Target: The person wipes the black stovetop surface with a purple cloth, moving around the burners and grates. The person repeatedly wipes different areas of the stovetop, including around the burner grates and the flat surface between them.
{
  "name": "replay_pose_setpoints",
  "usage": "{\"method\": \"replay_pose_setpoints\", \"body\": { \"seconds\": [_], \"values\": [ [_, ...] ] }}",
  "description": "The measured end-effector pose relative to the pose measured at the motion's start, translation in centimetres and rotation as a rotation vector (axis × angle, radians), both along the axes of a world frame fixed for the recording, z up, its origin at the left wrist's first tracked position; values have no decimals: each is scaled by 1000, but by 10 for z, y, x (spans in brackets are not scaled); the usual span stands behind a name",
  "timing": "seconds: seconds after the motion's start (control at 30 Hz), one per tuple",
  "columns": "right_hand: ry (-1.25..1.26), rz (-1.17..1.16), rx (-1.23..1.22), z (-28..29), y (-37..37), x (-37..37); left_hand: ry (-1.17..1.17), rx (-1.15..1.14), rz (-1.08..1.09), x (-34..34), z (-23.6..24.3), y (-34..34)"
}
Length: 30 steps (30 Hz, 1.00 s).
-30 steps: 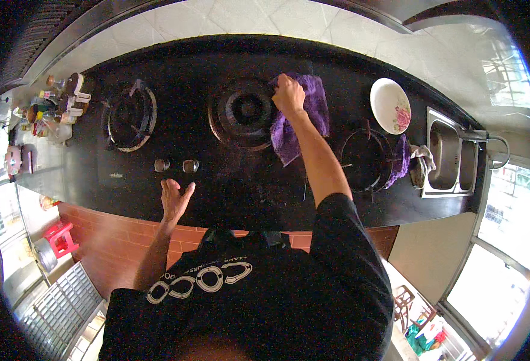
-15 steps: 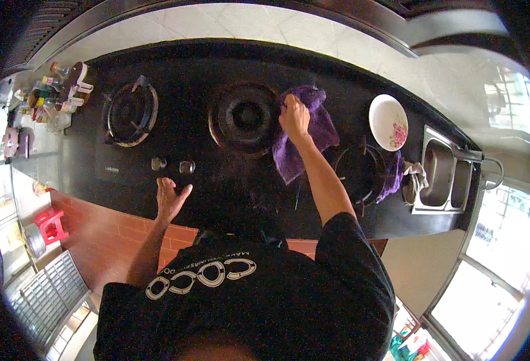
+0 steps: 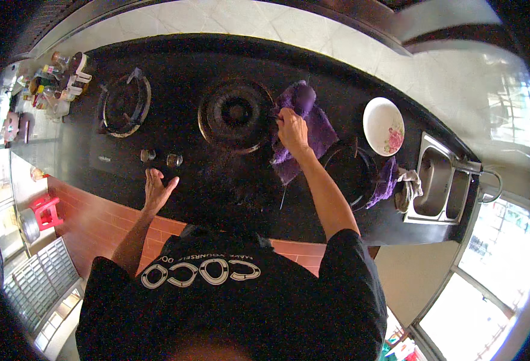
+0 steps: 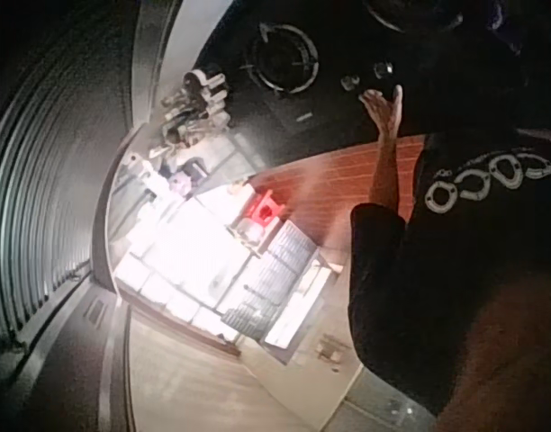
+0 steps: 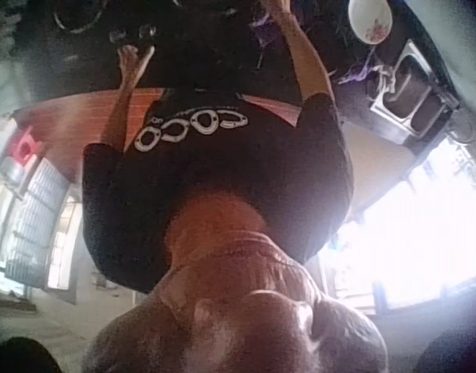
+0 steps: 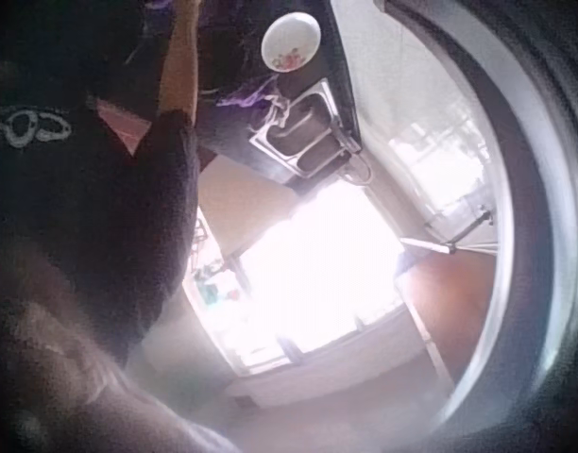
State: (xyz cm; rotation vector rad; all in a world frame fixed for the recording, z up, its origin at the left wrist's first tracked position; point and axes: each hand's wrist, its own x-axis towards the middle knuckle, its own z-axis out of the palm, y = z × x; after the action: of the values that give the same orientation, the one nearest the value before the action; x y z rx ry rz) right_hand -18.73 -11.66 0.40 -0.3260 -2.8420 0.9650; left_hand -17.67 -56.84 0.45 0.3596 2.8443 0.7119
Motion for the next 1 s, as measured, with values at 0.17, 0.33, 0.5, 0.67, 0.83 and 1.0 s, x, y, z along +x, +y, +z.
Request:
{"method": "replay_pose_setpoints", "body": {
  "seconds": [0.17, 0.33, 0.5, 0.67, 0.83, 1.0],
  "values": [
    [112, 6, 121, -17, -5, -68, -32, -22, 34, 1, 1, 7],
    [155, 68, 132, -23, -4, -112, 31, -138, 2, -2, -1, 11],
    [76, 89, 68, -3, 7, -59, -17, -137, 12, -1, -4, 7],
    [10, 210, 17, 0, 15, 5, -58, -108, 57, 0, -4, 8],
    [162, 191, 42, -11, 20, -24, -14, -111, 81, 1, -1, 13],
    [155, 286, 178, -16, 21, -105, 137, -195, 47, 3, -5, 17]
  ]
}}
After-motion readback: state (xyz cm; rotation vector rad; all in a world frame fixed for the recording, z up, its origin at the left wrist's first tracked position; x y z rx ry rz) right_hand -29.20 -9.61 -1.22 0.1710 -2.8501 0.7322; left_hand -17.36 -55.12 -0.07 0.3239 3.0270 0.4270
